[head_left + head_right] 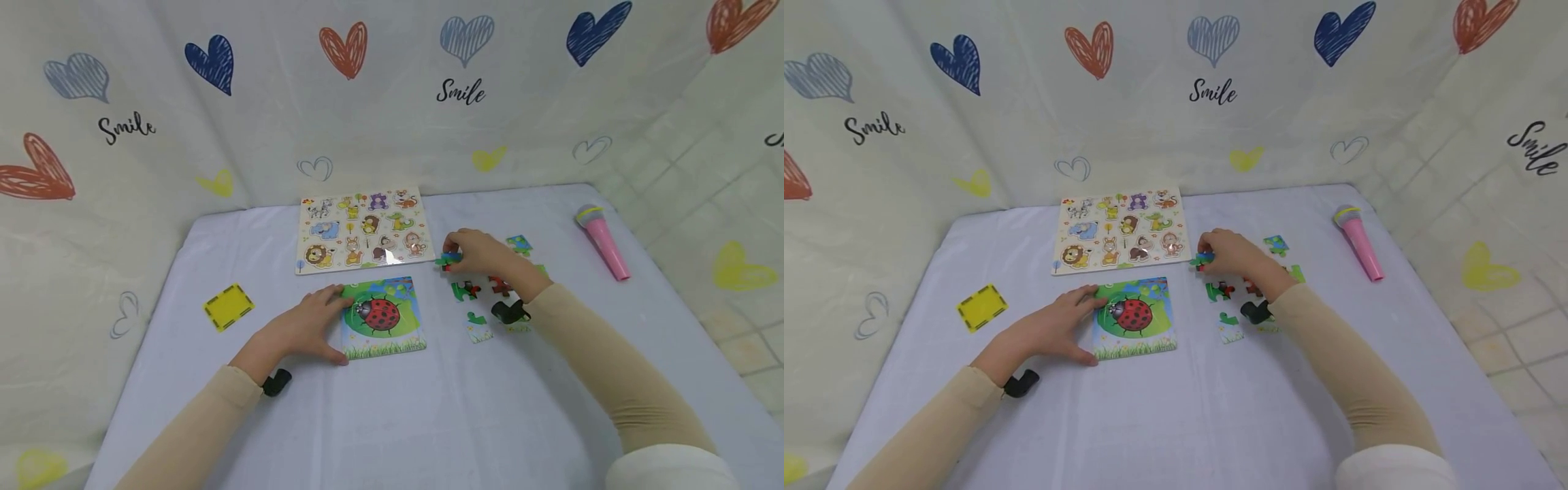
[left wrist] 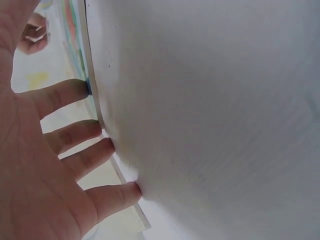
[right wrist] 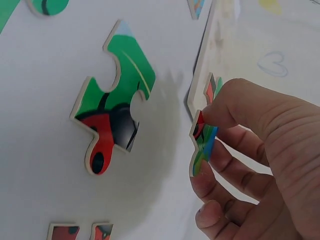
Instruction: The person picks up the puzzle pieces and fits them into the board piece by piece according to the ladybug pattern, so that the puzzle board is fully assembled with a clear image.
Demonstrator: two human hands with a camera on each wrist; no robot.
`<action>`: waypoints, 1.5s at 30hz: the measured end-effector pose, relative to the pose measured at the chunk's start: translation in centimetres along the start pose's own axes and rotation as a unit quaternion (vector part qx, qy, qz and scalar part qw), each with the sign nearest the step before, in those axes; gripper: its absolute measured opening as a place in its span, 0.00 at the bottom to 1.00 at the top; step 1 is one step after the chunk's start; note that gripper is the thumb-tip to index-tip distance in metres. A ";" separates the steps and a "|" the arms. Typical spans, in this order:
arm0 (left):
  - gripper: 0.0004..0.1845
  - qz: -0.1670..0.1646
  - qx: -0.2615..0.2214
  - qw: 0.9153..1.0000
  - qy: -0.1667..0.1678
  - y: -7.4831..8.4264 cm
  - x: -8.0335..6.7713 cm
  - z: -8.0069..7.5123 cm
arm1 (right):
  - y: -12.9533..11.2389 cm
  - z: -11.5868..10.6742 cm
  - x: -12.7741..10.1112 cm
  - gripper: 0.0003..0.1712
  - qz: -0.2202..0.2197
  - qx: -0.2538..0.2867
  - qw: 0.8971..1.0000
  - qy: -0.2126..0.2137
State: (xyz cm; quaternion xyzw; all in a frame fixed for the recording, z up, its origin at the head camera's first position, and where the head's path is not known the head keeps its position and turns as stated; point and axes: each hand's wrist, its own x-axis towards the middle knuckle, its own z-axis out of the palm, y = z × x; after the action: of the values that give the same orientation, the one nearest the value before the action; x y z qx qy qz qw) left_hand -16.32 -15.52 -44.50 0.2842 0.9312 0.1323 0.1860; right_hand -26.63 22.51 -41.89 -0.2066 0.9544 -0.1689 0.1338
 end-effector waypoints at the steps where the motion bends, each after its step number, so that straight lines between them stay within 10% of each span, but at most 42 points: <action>1: 0.61 0.000 0.001 1.000 0.000 0.0 0.0 0.0 | -0.1 0.1 0.0 0.19 0.000 0.001 1.000 0.000; 45: 0.61 0.006 0.012 1.000 0.003 -0.2 0.1 0.1 | -9.3 4.9 2.4 0.19 -0.099 0.040 0.993 -0.046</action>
State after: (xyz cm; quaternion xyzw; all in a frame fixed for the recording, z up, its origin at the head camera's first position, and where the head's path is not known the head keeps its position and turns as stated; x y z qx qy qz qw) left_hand -16.45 -15.55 -44.71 0.2913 0.9317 0.1229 0.1790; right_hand -23.93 12.19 -43.26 -0.3021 0.9145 -0.2096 0.1687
